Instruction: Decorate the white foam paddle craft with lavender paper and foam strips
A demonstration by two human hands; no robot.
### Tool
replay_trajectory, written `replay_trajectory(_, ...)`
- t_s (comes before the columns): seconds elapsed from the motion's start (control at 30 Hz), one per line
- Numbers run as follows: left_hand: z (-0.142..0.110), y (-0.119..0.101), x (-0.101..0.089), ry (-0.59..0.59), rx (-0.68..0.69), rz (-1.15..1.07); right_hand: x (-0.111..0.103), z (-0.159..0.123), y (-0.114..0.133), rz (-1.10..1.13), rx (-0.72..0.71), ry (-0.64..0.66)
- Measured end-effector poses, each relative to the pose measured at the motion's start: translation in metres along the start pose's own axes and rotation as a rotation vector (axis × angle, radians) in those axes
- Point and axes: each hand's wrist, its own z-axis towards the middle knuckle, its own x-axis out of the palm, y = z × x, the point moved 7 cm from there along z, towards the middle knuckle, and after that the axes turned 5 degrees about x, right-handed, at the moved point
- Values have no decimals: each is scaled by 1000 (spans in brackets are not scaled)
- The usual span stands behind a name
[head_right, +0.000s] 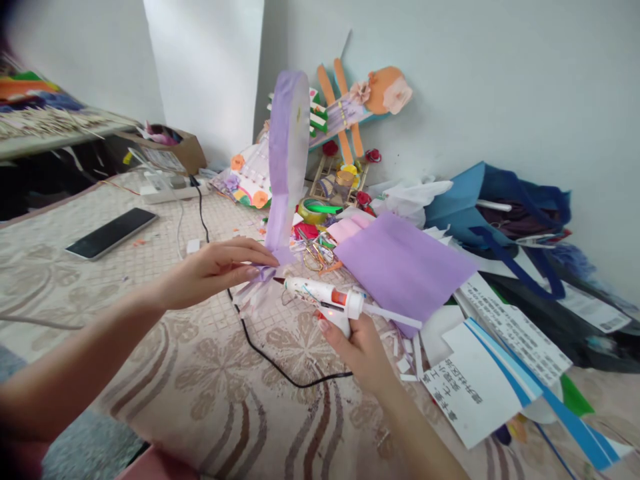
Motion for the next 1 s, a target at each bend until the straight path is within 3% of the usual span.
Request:
replay_trajectory(0.57, -5, 0, -4, -19, 16, 1, 10, 10, 1, -9, 145, 118)
replay_trajectory(1.0, -7, 0, -5, -21, 39, 13, 13, 15, -1, -27, 133, 155)
